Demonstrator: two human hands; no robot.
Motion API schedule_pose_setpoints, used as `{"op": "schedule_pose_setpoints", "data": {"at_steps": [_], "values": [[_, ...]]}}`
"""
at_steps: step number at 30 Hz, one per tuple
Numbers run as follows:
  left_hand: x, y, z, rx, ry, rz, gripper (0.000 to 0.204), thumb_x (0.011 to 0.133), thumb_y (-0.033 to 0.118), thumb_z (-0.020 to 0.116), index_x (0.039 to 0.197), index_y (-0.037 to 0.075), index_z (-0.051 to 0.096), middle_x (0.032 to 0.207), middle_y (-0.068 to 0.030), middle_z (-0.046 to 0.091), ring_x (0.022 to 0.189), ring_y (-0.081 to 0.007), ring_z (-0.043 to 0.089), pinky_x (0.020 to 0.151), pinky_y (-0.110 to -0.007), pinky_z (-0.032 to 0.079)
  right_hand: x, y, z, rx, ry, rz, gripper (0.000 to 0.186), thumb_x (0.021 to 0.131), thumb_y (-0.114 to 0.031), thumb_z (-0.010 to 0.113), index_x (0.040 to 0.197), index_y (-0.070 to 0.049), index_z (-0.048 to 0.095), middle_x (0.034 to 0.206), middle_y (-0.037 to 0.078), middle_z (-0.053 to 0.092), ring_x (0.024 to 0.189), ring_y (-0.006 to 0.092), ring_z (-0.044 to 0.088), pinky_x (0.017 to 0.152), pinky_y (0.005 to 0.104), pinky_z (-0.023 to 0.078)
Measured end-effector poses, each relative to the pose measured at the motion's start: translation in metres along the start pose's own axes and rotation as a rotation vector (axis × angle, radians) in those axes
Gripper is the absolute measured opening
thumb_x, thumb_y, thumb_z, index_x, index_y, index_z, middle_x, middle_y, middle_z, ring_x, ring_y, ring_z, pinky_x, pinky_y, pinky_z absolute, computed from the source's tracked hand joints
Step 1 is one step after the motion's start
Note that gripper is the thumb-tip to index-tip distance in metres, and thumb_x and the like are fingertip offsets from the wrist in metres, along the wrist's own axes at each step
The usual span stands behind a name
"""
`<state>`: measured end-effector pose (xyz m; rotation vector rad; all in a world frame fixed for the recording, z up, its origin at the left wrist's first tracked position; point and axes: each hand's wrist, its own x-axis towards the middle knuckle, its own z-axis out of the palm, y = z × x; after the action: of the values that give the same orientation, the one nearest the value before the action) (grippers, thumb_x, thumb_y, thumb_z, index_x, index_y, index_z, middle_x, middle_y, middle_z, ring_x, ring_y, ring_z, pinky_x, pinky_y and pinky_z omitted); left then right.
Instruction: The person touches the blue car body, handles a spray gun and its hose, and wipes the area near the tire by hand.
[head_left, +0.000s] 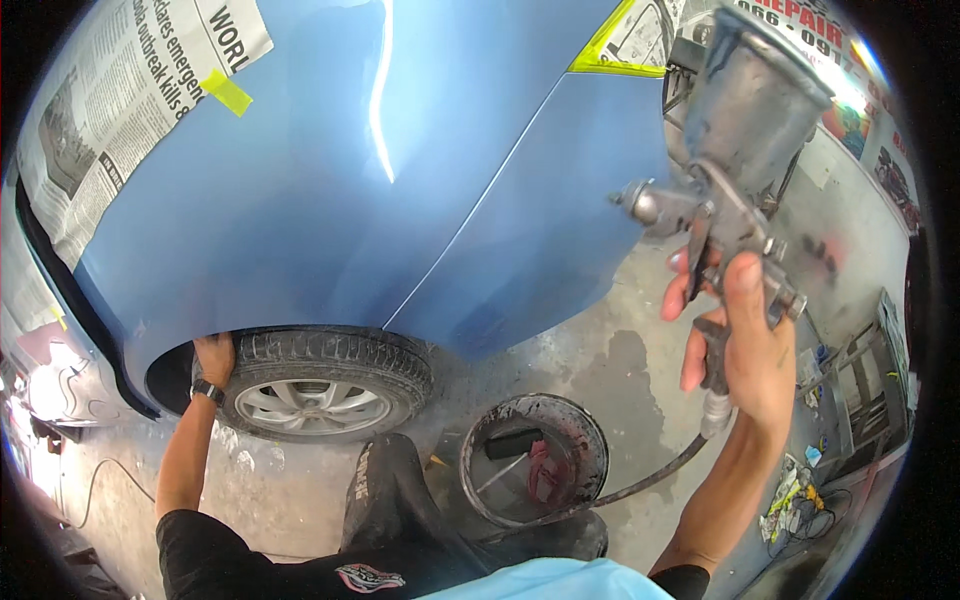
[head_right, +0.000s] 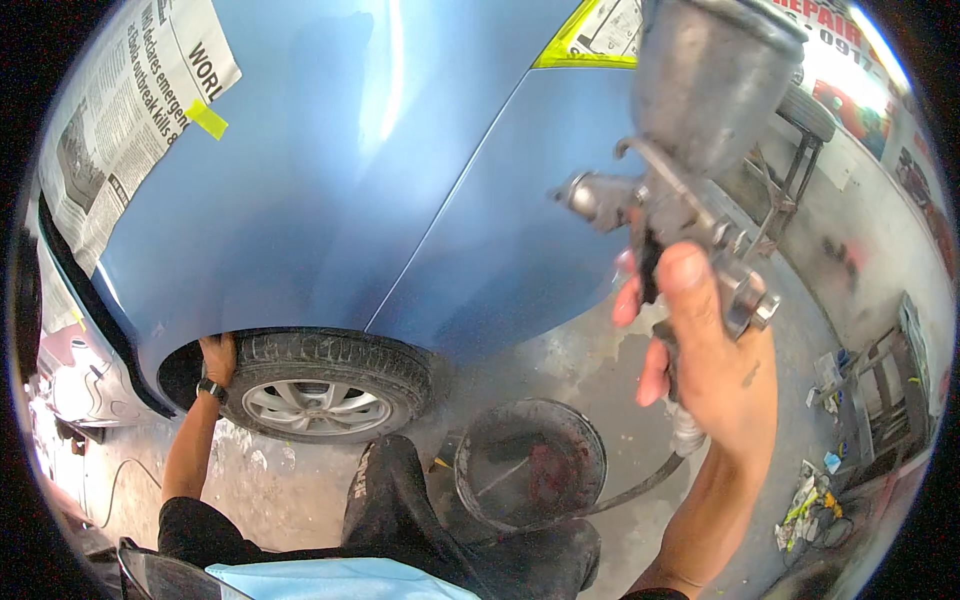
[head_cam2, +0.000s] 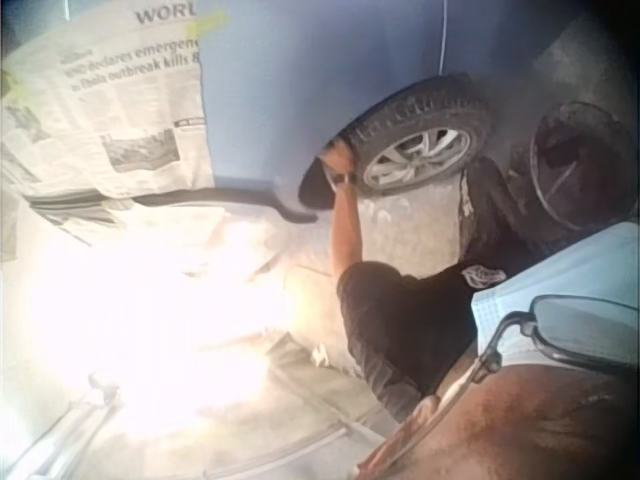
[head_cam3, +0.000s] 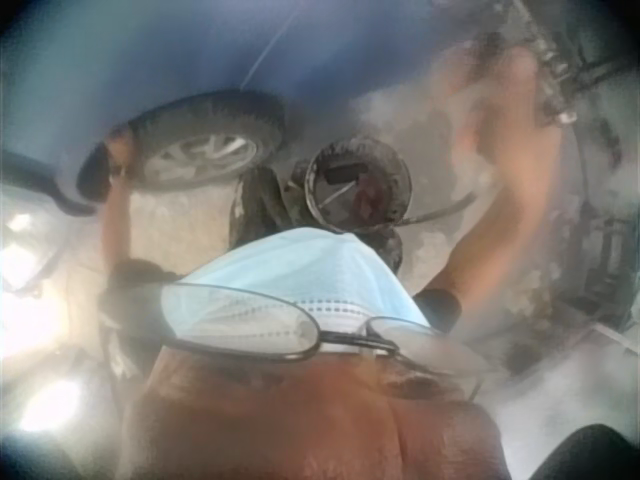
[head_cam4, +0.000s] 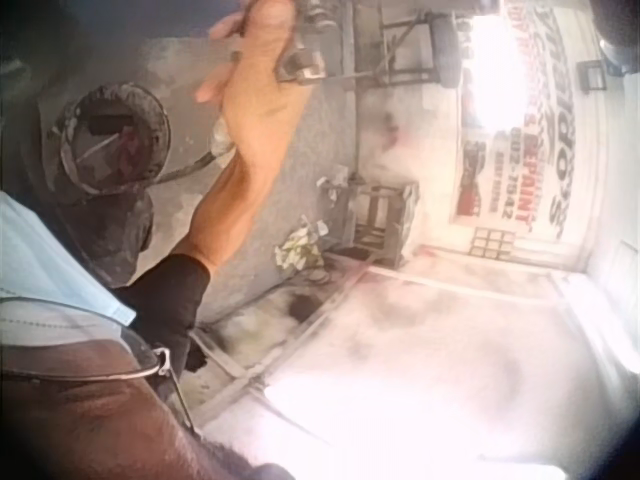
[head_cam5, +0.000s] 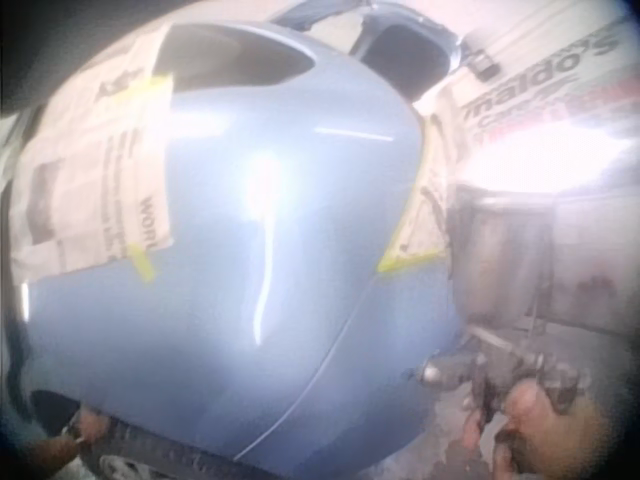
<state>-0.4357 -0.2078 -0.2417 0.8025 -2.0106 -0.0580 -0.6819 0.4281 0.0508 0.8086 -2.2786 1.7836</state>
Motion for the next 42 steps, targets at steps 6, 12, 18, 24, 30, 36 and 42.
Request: {"op": "schedule_pose_setpoints", "data": {"at_steps": [6,12,18,24,30,36,42], "values": [[0.004,-0.029,-0.008,0.106,-0.069,0.035,0.052,0.097,0.025,0.060,0.136,-0.007,0.049,0.141,-0.0320,0.046,0.130,-0.0494,0.039,0.114,-0.052,0.026,0.012,0.003,-0.004,0.200,0.198,-0.057,0.075,0.100,-0.066,0.041,0.121,0.005,0.055,0.096,0.019,0.065,0.036,0.0139,0.047,0.031,0.0237,0.035],[0.005,-0.006,-0.010,-0.074,-0.074,-0.073,0.054,0.096,0.024,0.061,0.136,-0.009,0.046,0.139,-0.0325,0.047,0.129,-0.0494,0.040,0.114,-0.052,0.027,0.008,0.006,-0.003,0.183,-0.012,0.036,0.077,0.099,-0.068,0.044,0.115,0.005,0.062,0.085,0.016,0.066,0.037,0.0144,0.048,0.032,0.0255,0.036],[0.020,-0.032,-0.036,0.243,-0.068,0.066,0.054,0.097,0.025,0.060,0.137,-0.008,0.046,0.141,-0.0330,0.043,0.132,-0.0484,0.037,0.116,-0.053,0.024,0.019,0.001,-0.002,0.190,0.008,0.015,0.075,0.098,-0.069,0.046,0.110,0.002,0.067,0.080,0.011,0.066,0.037,0.0131,0.047,0.036,0.0254,0.036],[0.005,0.016,-0.021,0.122,-0.105,-0.012,0.050,0.100,0.025,0.055,0.137,-0.007,0.047,0.141,-0.0328,0.044,0.130,-0.0496,0.038,0.115,-0.054,0.026,0.027,-0.005,0.005,0.173,0.182,-0.008,0.075,0.098,-0.068,0.046,0.111,0.003,0.067,0.080,0.010,0.066,0.037,0.0120,0.046,0.035,0.0256,0.035],[0.004,-0.016,-0.021,0.292,-0.105,0.120,0.048,0.099,0.026,0.057,0.135,-0.005,0.051,0.135,-0.0304,0.051,0.126,-0.0496,0.042,0.111,-0.054,0.030,0.020,-0.013,0.005,0.149,0.058,0.001,0.075,0.099,-0.066,0.045,0.113,0.004,0.066,0.081,0.011,0.067,0.037,0.0122,0.046,0.034,0.0254,0.035],[0.001,-0.026,-0.008,0.026,-0.029,-0.008,0.041,0.099,0.022,0.056,0.132,-0.003,0.055,0.135,-0.0277,0.053,0.125,-0.0470,0.044,0.109,-0.054,0.033,0.024,-0.025,0.011,0.010,0.029,0.014,0.076,0.098,-0.067,0.047,0.114,0.004,0.065,0.082,0.011,0.067,0.037,0.0125,0.047,0.035,0.0258,0.036],[-0.006,-0.018,-0.012,0.267,-0.120,0.184,0.043,0.101,0.022,0.052,0.135,-0.004,0.052,0.138,-0.0283,0.050,0.127,-0.0483,0.042,0.111,-0.055,0.030,0.036,-0.031,0.010,0.001,0.239,-0.041,0.077,0.097,-0.069,0.047,0.113,0.004,0.065,0.082,0.013,0.067,0.037,0.0121,0.046,0.033,0.0254,0.035]]}}
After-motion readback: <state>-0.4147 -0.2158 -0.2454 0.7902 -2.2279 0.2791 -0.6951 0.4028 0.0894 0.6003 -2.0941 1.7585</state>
